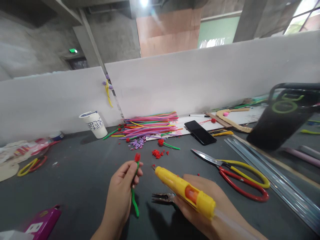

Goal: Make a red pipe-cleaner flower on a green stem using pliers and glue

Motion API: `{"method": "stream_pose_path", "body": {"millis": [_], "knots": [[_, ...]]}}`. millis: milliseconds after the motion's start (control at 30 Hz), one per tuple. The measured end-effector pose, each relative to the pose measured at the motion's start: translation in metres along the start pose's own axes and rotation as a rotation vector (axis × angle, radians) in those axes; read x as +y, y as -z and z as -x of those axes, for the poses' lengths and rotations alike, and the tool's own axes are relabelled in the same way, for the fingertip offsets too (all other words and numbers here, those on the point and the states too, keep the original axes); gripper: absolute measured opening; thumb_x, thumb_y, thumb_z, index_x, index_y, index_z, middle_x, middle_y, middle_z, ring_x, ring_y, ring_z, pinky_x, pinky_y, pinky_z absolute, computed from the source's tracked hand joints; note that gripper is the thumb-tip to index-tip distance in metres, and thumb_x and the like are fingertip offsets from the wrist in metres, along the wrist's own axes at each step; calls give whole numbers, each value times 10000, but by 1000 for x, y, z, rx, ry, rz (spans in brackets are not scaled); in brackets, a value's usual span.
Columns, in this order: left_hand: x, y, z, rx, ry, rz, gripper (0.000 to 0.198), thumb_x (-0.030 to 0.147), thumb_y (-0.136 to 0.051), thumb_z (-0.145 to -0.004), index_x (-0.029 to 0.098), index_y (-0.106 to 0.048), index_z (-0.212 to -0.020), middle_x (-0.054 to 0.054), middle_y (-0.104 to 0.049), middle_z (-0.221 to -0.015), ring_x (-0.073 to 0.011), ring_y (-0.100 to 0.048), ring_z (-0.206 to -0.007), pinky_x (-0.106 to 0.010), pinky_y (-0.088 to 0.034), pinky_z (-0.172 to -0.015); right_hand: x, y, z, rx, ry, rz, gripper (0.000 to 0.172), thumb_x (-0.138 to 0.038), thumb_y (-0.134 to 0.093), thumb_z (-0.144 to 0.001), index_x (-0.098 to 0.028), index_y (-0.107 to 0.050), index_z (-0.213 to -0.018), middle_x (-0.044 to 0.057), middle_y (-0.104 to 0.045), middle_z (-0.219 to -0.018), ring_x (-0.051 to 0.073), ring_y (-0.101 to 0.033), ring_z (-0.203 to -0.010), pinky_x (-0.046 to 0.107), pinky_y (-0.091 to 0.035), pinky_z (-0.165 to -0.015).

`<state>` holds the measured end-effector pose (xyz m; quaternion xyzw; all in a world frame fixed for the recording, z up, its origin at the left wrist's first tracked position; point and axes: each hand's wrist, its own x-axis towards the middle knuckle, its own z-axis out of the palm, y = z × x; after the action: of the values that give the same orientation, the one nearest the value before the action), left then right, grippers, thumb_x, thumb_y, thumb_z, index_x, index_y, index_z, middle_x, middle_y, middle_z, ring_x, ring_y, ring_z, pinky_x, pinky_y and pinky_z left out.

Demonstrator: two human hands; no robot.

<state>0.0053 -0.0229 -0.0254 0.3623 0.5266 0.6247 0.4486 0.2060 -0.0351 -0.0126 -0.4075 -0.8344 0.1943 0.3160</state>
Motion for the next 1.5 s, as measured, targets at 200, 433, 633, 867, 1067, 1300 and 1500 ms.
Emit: {"method": "stream_pose_path", "body": {"millis": [200,433,633,867,1067,1300,1500], "knots": [[3,0,-3,-54,63,104,200,323,-725,-722,136,-691,-783,25,-582,-640,-43,-421,-514,-139,-309,-450,10,-20,-6,-269,-152,51,77,-103,-518,-726,-177,-533,-741,35,-532,-836,144,-517,-691,245,-363,-588],[1,-2,1,-155,124,120,178,291,-718,-731,123,-693,-782,7,-592,-652,-45,-435,-512,-142,-324,-451,11,-50,-15,-337,25,240,94,-143,-550,-747,-139,-599,-827,77,-570,-855,232,-502,-870,315,-403,-743],[0,-3,1,-198,180,139,185,304,-724,-718,126,-694,-764,18,-573,-627,-42,-407,-497,-133,-317,-436,6,-50,-25,-330,43,259,183,-192,-616,-737,-121,-608,-905,88,-582,-952,216,-520,-890,304,-436,-777],[-2,-2,2,-214,213,155,174,296,-728,-712,130,-682,-739,20,-574,-617,-38,-397,-494,-121,-317,-434,28,-35,-60,-325,29,322,117,-275,-619,-834,-174,-638,-891,13,-630,-888,148,-584,-874,264,-470,-772],[-7,-3,2,-233,239,167,178,309,-723,-720,136,-683,-739,16,-577,-615,-39,-398,-488,-127,-299,-427,89,-21,-108,-291,-30,478,265,-314,-544,-910,-164,-570,-1127,77,-588,-1151,202,-595,-978,415,-504,-832],[-5,-5,3,-245,257,188,154,284,-724,-720,137,-678,-720,15,-582,-613,-40,-408,-483,-131,-306,-431,102,-36,-102,-329,27,339,269,-310,-545,-909,-164,-570,-1133,83,-580,-1171,209,-587,-1005,425,-494,-854],[-6,-7,3,-265,291,219,130,247,-693,-762,118,-704,-769,-21,-646,-670,-51,-484,-513,-128,-381,-465,81,-36,-85,-235,-120,-26,209,-313,-545,-910,-142,-610,-1012,50,-636,-1023,179,-620,-908,391,-513,-802]]}}
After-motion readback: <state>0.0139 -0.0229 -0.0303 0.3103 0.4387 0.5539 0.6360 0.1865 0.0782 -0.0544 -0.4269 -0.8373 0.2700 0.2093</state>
